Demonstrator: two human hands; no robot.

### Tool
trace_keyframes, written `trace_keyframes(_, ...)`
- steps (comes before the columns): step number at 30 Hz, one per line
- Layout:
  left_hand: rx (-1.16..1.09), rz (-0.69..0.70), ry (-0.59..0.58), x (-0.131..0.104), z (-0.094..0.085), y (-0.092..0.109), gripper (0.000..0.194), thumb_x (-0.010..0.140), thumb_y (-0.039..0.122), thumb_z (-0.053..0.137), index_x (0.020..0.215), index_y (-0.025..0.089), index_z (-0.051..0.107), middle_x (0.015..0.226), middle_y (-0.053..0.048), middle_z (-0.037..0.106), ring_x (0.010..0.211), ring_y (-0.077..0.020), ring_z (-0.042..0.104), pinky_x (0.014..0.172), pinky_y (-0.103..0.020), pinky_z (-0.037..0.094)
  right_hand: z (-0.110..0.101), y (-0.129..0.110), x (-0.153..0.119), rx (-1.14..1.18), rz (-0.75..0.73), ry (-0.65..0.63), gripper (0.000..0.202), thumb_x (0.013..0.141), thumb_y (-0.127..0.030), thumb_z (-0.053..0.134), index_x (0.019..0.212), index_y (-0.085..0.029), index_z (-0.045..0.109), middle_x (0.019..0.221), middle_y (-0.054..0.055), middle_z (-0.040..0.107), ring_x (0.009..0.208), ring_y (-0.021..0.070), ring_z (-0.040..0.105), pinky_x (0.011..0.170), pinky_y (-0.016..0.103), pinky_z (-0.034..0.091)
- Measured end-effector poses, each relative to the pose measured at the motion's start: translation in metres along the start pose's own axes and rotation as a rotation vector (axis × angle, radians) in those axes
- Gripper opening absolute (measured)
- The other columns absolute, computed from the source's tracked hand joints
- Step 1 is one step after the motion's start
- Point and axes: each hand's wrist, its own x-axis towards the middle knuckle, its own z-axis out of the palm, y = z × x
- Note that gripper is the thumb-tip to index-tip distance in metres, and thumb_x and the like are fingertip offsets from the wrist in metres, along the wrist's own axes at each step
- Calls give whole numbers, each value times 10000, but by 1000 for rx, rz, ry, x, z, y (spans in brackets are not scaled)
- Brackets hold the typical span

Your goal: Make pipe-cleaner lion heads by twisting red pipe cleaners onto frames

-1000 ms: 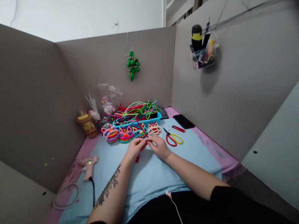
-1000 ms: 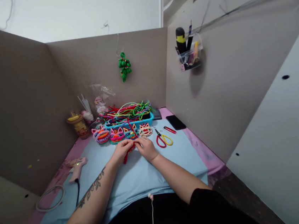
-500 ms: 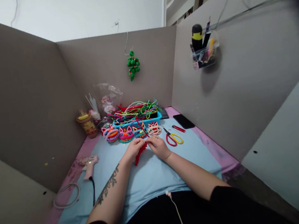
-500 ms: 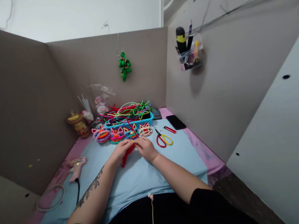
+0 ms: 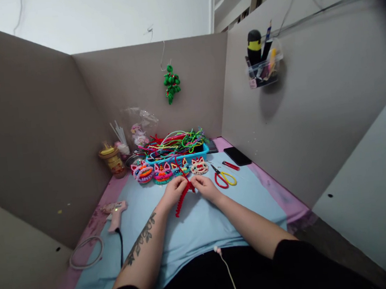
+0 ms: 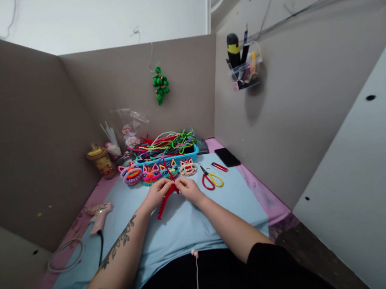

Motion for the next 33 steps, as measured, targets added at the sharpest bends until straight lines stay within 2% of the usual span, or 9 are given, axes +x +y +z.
trace_keyframes(7, 209, 180, -18, -2, -1, 4, 223, 844, 323, 442, 768, 173, 587, 748, -33, 580, 719, -153, 499, 693, -259, 389, -5, 4, 4, 286, 224, -228, 373, 782, -494, 559, 664, -141, 582, 608, 7, 589, 580, 109, 515, 599, 235, 392)
trace_keyframes(10, 239, 231, -34, -3, -1, 4, 213, 849, 302, 437, 770, 173, 586, 757, -37, 575, 722, -152, 501, 695, -256, 388, -7, 6, 5, 342, 301, -270, 371, 727, -495, 616, 651, -134, 580, 575, 0, 571, 552, 103, 496, 562, 223, 359)
trace_keyframes(13, 256, 249, -48, -3, -1, 5, 213, 856, 286, 428, 772, 167, 584, 761, -37, 573, 722, -147, 503, 688, -251, 385, -8, 7, 5, 354, 318, -282, 340, 705, -467, 644, 655, -137, 577, 563, -15, 554, 529, 91, 467, 536, 213, 320)
trace_keyframes(18, 194, 178, -82, -3, -3, 9, 228, 844, 312, 445, 740, 157, 576, 727, -25, 569, 687, -137, 498, 650, -237, 380, -12, 3, 6, 274, 218, -247, 286, 702, -409, 664, 647, -146, 567, 552, -43, 506, 517, 75, 414, 529, 207, 299)
trace_keyframes(22, 138, 91, -107, -4, -3, 10, 261, 820, 360, 476, 703, 147, 572, 675, -9, 542, 643, -128, 475, 601, -225, 367, -17, -1, 5, 88, 132, -203, 258, 698, -396, 676, 711, -146, 615, 598, -32, 539, 558, 92, 451, 560, 224, 348)
trace_keyframes(27, 113, 71, -140, -3, -1, 5, 280, 817, 385, 470, 710, 151, 578, 671, -4, 535, 633, -124, 457, 592, -222, 353, -21, -7, 4, -230, -116, -145, 182, 745, -340, 657, 707, -162, 644, 683, 5, 581, 691, 139, 514, 664, 267, 405)
trace_keyframes(33, 94, 18, -122, -2, 0, 2, 255, 777, 367, 497, 636, 158, 538, 627, 8, 491, 610, -121, 424, 566, -225, 335, -19, -8, 4, -601, -467, -140, 116, 803, -284, 612, 724, -202, 636, 660, 22, 592, 713, 174, 485, 752, 333, 374)
